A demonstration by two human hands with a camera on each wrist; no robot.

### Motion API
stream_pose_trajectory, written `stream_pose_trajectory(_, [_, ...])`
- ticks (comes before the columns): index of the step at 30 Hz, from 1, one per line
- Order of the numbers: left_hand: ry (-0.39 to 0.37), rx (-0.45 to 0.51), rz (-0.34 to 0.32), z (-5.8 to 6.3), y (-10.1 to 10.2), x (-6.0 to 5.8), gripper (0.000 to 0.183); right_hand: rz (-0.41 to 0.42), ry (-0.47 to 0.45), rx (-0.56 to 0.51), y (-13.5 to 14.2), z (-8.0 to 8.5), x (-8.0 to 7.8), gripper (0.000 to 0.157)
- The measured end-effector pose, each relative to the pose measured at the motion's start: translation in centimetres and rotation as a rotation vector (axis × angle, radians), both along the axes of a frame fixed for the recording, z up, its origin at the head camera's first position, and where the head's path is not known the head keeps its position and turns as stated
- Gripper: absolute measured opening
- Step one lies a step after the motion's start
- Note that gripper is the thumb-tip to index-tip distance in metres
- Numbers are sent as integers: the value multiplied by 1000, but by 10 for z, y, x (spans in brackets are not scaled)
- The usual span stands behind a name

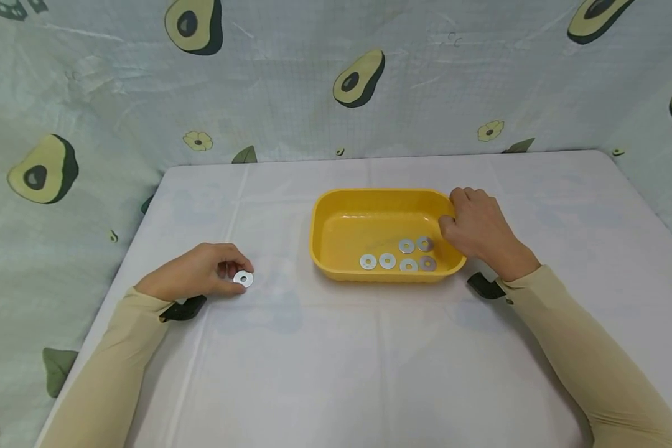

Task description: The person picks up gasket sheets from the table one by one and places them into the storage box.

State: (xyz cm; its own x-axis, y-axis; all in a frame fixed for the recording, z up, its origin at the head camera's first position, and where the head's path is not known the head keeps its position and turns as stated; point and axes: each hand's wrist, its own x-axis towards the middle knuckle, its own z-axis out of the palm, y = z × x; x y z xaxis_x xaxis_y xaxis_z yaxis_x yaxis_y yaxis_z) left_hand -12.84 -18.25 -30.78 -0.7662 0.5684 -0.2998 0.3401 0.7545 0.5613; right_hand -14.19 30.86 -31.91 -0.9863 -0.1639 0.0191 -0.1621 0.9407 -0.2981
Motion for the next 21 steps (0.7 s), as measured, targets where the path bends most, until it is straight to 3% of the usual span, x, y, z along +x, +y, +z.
stream_pose_trajectory(14, [148, -12, 10, 0, 8, 8, 21, 19, 22, 0, 0, 1, -2, 34])
stream_pose_trajectory(21, [198, 14, 19, 8, 16, 6, 23, 3, 13, 1, 4, 0, 0, 38])
